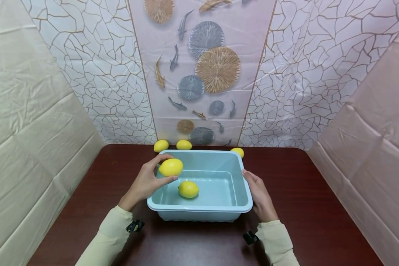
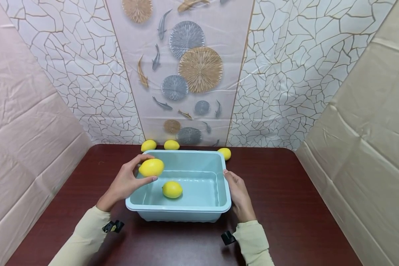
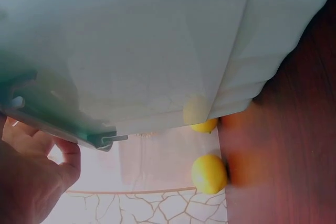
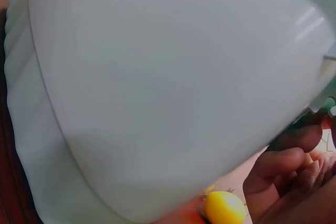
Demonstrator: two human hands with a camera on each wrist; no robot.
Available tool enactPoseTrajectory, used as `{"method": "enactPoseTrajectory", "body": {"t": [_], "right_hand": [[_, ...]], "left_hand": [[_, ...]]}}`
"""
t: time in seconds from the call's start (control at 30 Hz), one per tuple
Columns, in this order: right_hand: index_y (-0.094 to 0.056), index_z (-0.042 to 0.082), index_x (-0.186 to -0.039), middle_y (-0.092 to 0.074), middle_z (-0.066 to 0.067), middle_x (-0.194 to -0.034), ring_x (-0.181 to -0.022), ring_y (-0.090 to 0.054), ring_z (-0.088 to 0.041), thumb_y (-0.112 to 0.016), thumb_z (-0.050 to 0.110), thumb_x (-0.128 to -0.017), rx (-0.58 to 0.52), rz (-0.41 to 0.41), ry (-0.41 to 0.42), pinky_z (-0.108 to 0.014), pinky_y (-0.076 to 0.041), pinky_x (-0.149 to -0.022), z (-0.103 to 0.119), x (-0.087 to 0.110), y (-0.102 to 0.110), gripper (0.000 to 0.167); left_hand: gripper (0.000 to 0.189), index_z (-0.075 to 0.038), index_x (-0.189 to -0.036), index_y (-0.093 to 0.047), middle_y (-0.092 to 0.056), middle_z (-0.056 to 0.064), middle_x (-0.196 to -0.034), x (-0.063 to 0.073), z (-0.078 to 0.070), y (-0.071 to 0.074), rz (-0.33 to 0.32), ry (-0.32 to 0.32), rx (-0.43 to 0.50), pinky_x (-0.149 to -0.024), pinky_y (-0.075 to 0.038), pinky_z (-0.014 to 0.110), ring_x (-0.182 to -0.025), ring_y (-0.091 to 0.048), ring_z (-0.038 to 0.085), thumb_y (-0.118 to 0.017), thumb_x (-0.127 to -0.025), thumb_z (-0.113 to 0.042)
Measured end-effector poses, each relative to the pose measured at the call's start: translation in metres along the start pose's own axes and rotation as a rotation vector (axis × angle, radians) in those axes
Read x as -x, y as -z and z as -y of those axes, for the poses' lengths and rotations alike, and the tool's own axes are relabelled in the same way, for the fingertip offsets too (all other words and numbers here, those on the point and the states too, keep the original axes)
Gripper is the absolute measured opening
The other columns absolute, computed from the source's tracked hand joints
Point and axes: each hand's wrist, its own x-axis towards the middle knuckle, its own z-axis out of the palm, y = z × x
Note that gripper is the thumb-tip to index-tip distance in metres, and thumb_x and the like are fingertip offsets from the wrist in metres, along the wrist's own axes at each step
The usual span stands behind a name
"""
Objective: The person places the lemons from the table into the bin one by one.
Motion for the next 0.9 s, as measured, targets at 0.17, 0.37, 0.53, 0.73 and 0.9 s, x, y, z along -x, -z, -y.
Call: {"method": "enactPoseTrajectory", "body": {"t": [0.17,0.37,0.53,0.73,0.9], "right_hand": [[-0.053,0.007,-0.152,-0.068,-0.014,-0.126,-0.102,-0.070,-0.016,-0.049,0.052,-0.110,0.001,-0.001,-0.002,-0.028,-0.059,-0.079,0.0004,0.0001,-0.0007,0.061],[-0.053,0.007,-0.152,-0.068,-0.014,-0.127,-0.103,-0.069,-0.016,-0.049,0.052,-0.110,0.002,0.000,-0.006,-0.029,-0.059,-0.081,0.0015,0.0004,-0.0010,0.062],[-0.054,0.006,-0.150,-0.070,-0.012,-0.120,-0.100,-0.070,-0.016,-0.049,0.052,-0.110,-0.003,0.000,0.001,-0.029,-0.060,-0.079,0.0019,0.0008,-0.0009,0.061],[-0.055,0.006,-0.149,-0.070,-0.010,-0.117,-0.098,-0.070,-0.015,-0.050,0.052,-0.110,-0.003,-0.008,-0.002,-0.028,-0.060,-0.078,0.0020,0.0014,-0.0007,0.061],[-0.053,0.007,-0.152,-0.068,-0.013,-0.125,-0.101,-0.069,-0.016,-0.049,0.053,-0.110,0.010,-0.011,-0.021,-0.028,-0.059,-0.079,0.0017,0.0019,-0.0007,0.062]], "left_hand": [[0.064,-0.021,-0.138,-0.064,-0.068,-0.005,-0.134,0.0010,0.0005,0.0009,0.017,-0.007,0.018,-0.102,-0.049,0.049,-0.120,-0.062,0.017,-0.094,-0.082,-0.027],[0.065,-0.017,-0.139,-0.064,-0.068,-0.004,-0.135,0.0021,0.0010,0.0028,0.030,0.000,0.011,-0.102,-0.050,0.050,-0.121,-0.062,0.018,-0.094,-0.082,-0.028],[0.063,-0.021,-0.138,-0.065,-0.069,-0.004,-0.135,0.0023,0.0025,0.0042,0.046,0.005,-0.001,-0.099,-0.050,0.049,-0.117,-0.063,0.019,-0.093,-0.083,-0.028],[0.062,-0.021,-0.139,-0.065,-0.069,-0.004,-0.134,0.0023,0.0034,0.0047,0.067,0.005,0.001,-0.098,-0.050,0.049,-0.114,-0.062,0.019,-0.093,-0.084,-0.027],[0.062,-0.020,-0.139,-0.065,-0.070,-0.004,-0.133,0.0036,0.0024,0.0052,0.076,0.008,0.001,-0.098,-0.049,0.050,-0.113,-0.061,0.020,-0.093,-0.084,-0.028]]}}
